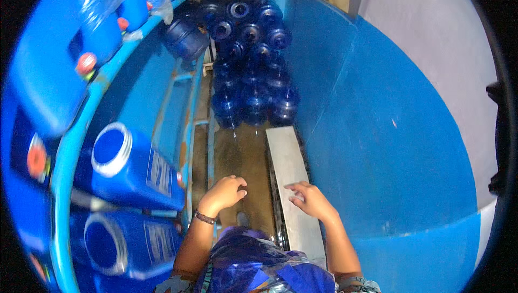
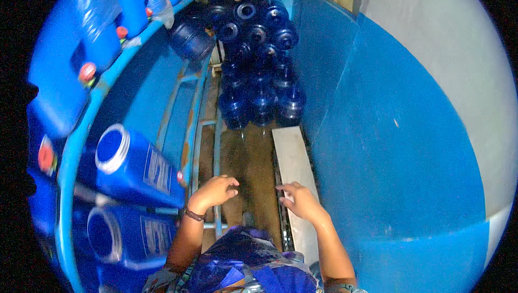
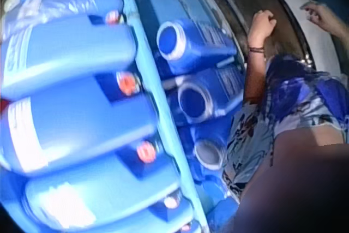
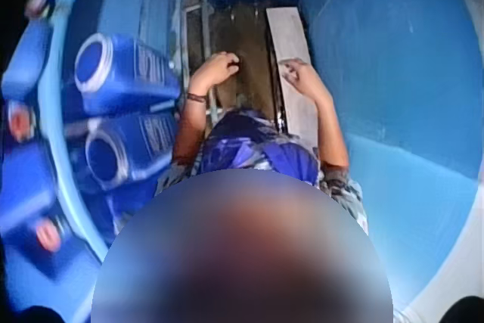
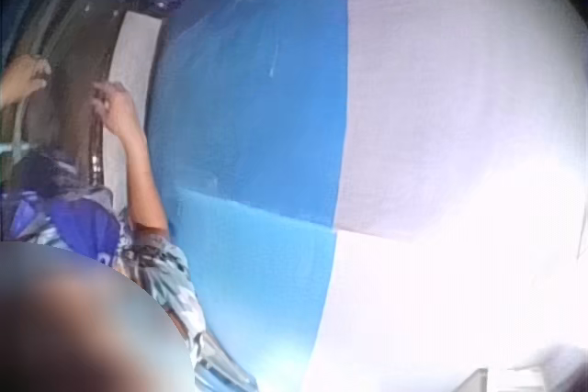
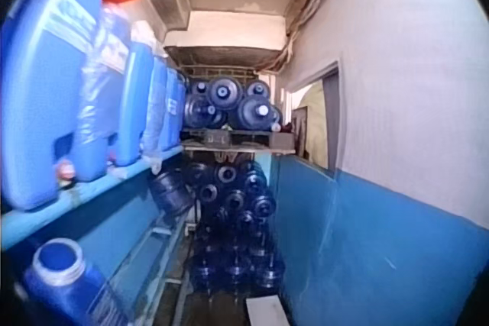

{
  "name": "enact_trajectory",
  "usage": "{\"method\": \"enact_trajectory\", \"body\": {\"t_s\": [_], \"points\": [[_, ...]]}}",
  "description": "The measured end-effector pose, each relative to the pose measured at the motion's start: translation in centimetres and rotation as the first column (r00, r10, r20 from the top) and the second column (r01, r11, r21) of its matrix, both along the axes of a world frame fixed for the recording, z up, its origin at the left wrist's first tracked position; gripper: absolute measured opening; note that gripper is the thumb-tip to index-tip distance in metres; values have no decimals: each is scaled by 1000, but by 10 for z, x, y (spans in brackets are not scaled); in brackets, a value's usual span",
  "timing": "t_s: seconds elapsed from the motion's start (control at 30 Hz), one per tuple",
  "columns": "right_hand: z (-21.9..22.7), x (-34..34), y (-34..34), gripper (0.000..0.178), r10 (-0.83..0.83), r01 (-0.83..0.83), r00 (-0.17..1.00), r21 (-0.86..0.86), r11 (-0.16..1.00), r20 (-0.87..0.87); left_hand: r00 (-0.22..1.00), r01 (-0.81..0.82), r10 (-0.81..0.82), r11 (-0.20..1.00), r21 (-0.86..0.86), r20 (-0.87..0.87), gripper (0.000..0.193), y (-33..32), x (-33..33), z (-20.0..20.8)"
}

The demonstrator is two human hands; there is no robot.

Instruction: The person repeatedly picks up large blue water jugs from a storage area, carries them to a stainless steel counter, and places them down. The person then uses a squeegee to push water across the floor toward a drain.

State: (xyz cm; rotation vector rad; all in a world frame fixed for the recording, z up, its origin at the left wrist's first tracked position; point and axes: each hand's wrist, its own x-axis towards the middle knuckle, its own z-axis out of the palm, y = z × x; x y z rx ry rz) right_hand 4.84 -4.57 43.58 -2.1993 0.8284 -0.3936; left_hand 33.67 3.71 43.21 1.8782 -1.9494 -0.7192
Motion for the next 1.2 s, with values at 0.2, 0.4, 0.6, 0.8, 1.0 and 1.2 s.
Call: {"method": "enact_trajectory", "body": {"t_s": [0.2, 0.4, 0.6, 0.8, 1.0, 1.2], "points": [[-26, 30, -117, 35, -175, 182, 983, 244, 952, -51, 1000, 10, -9, 1000, 20, -9, 29, -167, 65, -23], [-67, 73, -249, 34, -195, 213, 977, 298, 930, -91, 995, 82, -68, 978, 194, -74, 30, -301, 124, -82], [-117, 163, -425, 44, -86, 129, 984, 294, 947, -155, 995, -72, 84, 982, 176, -59, 29, -398, 228, -120], [-189, 267, -585, 72, 112, -56, 930, 168, 984, -350, 976, -217, 215, 970, 108, 33, 49, -515, 310, -192], [-330, 361, -749, 84, 75, -105, 901, -48, 993, -427, 942, -332, 310, 918, 215, 131, 83, -665, 396, -325], [-426, 473, -882, 85, -52, 10, 924, -113, 994, -378, 892, -366, 365, 929, -46, 266, 98, -787, 483, -454]]}}
